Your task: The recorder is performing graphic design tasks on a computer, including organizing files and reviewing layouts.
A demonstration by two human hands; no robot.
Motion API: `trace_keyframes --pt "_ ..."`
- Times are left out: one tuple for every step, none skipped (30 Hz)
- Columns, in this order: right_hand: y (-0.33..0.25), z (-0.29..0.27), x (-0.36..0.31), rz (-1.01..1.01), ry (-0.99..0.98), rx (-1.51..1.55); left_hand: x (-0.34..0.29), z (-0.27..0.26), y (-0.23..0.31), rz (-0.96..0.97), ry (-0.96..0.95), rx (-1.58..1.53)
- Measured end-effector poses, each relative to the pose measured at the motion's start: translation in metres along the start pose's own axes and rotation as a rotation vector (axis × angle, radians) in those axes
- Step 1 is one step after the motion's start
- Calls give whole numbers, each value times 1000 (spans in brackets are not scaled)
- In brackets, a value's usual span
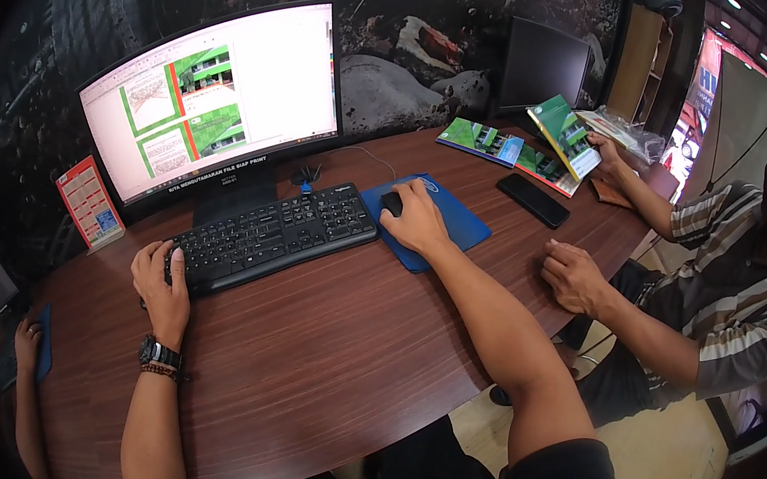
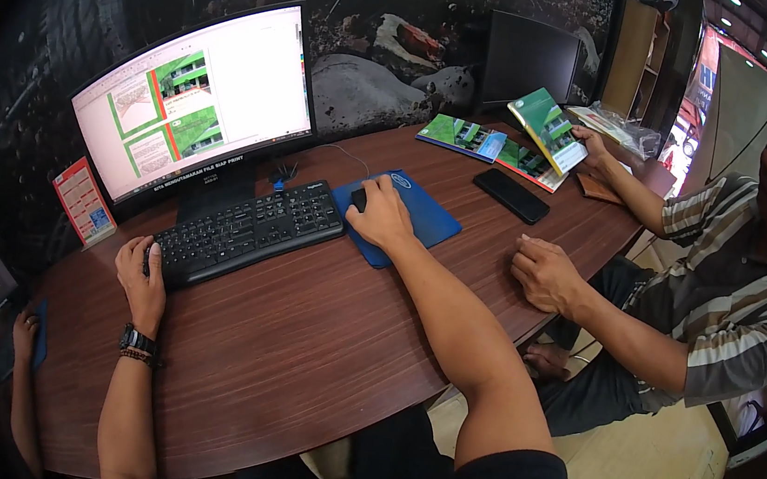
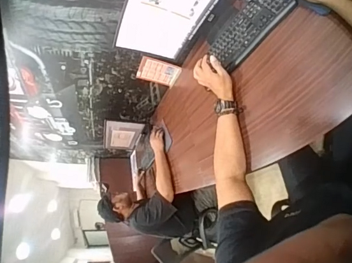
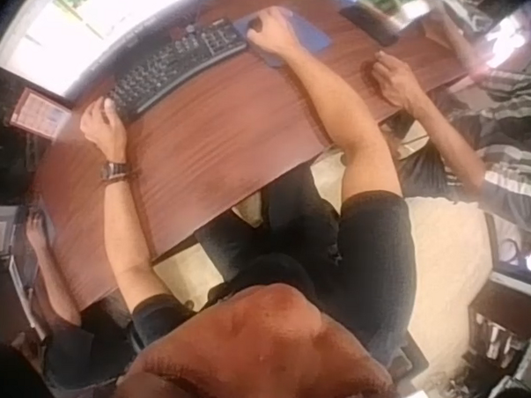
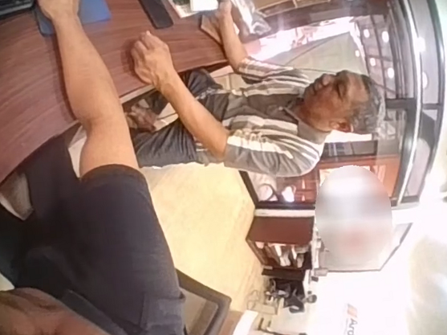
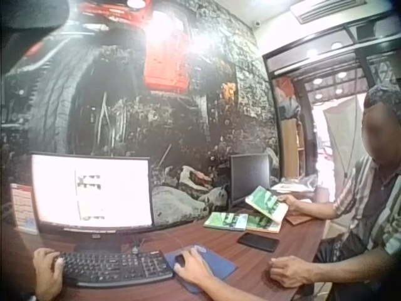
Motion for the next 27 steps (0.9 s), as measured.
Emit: trace_keyframes --pt "0 0 0 0 2 0 0 0 0 0 2 0" --pt "0 1 0 -3 3 -1 0 0 -1 1 2 0" --pt "0 1 0 -6 3 -2 0 1 -2 0 -2 -2" --pt "0 1 0 -6 4 -2 0 1 -3 0 -6 -4" --pt "0 1 0 -11 7 -2 0 1 -2 0 -6 -5" --pt "0 1 0 -16 10 -1 0 1 -2 -1 -6 -3" --pt "0 1 0 -15 10 -1 0 1 -2 -2 -5 -2" --pt "0 1 0 -18 10 1 0 1 -2 -1 -3 -2" --pt "0 0 0 -21 10 2 0 2 -2 6 5 1" --pt "0 1 0 -22 11 2 -1 2 -2 12 13 5" --pt "0 1 0 -16 9 5 -1 3 -2 13 15 4" --pt "0 1 0 -11 6 7 -1 3 -2 17 16 4" --pt "0 1 0 -11 9 6 0 4 -2 21 16 3" --pt "1 1 0 -9 8 0 0 4 -1 23 17 1" --pt "2 1 0 -6 8 -6 0 5 -1 25 15 -1" --pt "4 0 0 -4 11 -7 1 6 -1 26 14 -4" --pt "4 0 0 -11 11 -5 1 6 -1 26 15 -2" --pt "4 0 1 -18 11 -2 1 5 -1 27 18 4" --pt "3 1 1 -22 11 0 1 4 -1 28 22 11" --pt "2 4 2 -28 20 5 0 2 -2 23 25 19" --pt "0 7 3 -36 28 12 -1 0 -3 25 36 16" --pt "-2 10 4 -51 20 20 -3 -4 -4 25 48 18" --pt "-2 12 6 -68 40 -1 -4 -6 -6 5 56 41" --pt "-4 15 8 -94 53 -16 -4 -7 -5 38 74 37" --pt "0 10 3 -104 66 -26 -3 -1 -3 70 90 27" --pt "8 8 4 -138 96 -57 -1 -1 2 85 111 12" --pt "1 4 0 -139 63 -23 -1 -3 3 89 138 15"
Point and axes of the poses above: each hand's wrist, its own x-axis towards the middle knuckle, its own z-axis out of the palm, y = z × x, the point moved 2 cm from there along x, towards the middle knuckle, and after that the axes turned 14 degrees about -y, right-handed, at the moved point
